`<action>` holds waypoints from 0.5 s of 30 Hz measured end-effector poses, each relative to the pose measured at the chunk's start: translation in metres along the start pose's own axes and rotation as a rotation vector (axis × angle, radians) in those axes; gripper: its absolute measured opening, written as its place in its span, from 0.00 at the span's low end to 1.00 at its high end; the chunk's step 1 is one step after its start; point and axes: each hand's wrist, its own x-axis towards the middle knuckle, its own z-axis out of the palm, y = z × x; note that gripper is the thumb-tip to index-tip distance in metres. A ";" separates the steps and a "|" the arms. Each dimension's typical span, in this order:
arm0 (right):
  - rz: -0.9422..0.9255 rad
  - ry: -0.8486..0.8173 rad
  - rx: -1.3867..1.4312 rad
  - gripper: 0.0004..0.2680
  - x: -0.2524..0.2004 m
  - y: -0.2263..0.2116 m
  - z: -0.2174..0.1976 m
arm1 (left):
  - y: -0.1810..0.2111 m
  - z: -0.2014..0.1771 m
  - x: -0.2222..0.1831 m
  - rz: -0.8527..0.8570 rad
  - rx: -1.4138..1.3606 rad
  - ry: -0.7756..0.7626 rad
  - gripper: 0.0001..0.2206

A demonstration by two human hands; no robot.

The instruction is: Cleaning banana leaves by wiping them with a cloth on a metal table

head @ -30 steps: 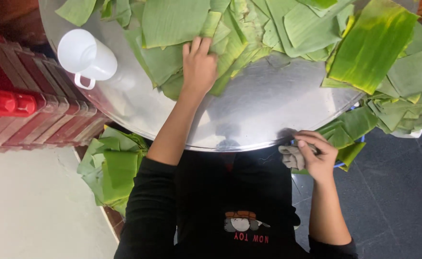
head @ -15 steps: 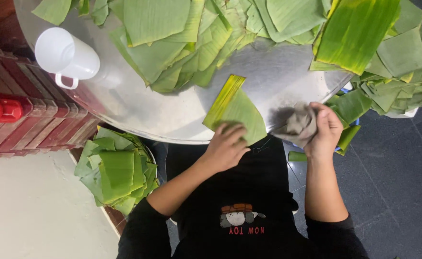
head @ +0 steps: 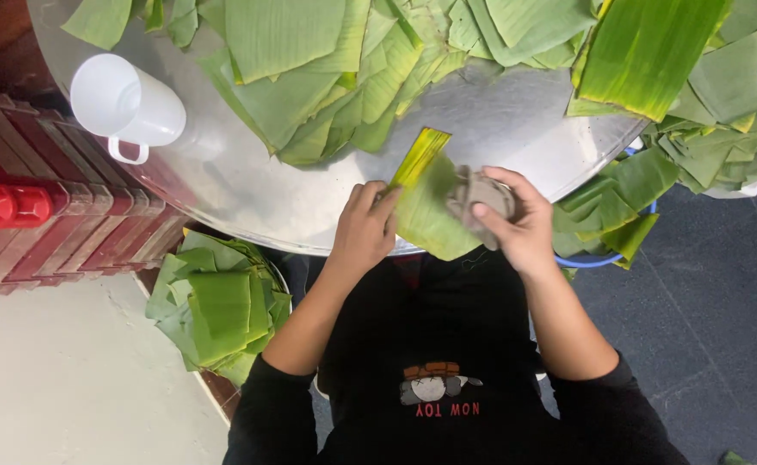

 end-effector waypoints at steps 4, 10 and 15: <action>-0.161 -0.188 -0.172 0.19 0.010 0.018 0.006 | -0.008 0.001 -0.002 -0.070 -0.002 0.154 0.23; -0.316 -0.232 -0.461 0.14 0.004 0.035 0.014 | -0.037 -0.009 0.014 0.054 0.198 0.433 0.15; -0.393 -0.228 -0.539 0.14 0.005 0.049 0.015 | 0.038 0.011 0.007 0.437 -0.091 0.389 0.13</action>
